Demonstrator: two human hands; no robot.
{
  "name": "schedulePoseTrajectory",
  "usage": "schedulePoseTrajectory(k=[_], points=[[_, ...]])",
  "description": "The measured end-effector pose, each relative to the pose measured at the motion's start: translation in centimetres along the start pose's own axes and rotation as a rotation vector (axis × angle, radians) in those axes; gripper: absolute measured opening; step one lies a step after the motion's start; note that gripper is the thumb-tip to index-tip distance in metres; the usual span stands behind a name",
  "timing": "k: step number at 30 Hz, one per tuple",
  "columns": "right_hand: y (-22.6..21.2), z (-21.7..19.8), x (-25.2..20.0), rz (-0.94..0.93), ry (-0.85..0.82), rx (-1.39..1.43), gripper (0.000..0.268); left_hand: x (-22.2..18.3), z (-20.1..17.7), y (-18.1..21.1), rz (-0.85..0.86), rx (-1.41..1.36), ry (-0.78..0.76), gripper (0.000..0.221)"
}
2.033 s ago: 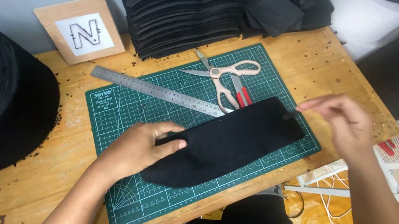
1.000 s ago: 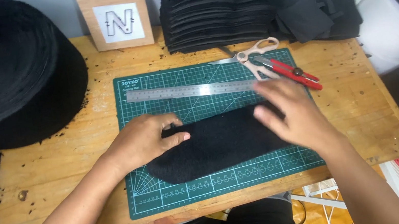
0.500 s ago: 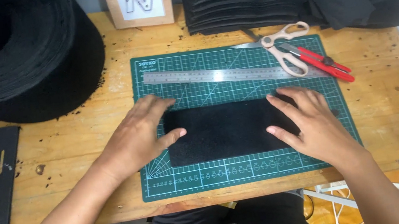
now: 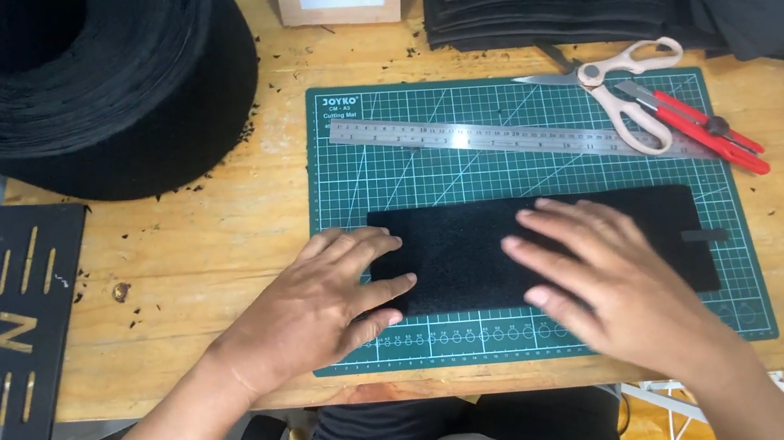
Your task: Measuring, trimming with scissors, and inspecting pieces of black fabric on a cutting mat.
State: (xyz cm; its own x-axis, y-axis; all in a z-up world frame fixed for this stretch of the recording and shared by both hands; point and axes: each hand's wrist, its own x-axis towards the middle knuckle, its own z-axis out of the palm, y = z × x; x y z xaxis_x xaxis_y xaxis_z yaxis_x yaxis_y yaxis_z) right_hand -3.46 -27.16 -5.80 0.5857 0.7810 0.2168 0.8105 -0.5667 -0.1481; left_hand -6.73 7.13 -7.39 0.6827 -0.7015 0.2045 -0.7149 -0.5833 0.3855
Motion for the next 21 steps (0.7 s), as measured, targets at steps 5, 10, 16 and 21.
schedulePoseTrajectory(k=[5,10,16,21], points=[[-2.0,1.1,-0.1,0.019,-0.114,0.005,0.051,-0.3,-1.6,1.5,-0.022,-0.033,0.058,0.038],[-3.0,1.4,-1.6,0.073,-0.097,0.088,0.052,-1.7,-1.3,2.5,-0.009,0.023,0.076,0.045],[-3.2,1.1,-3.5,0.127,-0.065,0.188,0.046,-3.8,0.0,2.6,-0.065,0.049,0.081,0.056],[-3.8,1.5,-3.8,0.169,-0.033,0.203,0.048,-5.3,1.2,2.9,-0.129,0.193,0.082,0.055]])
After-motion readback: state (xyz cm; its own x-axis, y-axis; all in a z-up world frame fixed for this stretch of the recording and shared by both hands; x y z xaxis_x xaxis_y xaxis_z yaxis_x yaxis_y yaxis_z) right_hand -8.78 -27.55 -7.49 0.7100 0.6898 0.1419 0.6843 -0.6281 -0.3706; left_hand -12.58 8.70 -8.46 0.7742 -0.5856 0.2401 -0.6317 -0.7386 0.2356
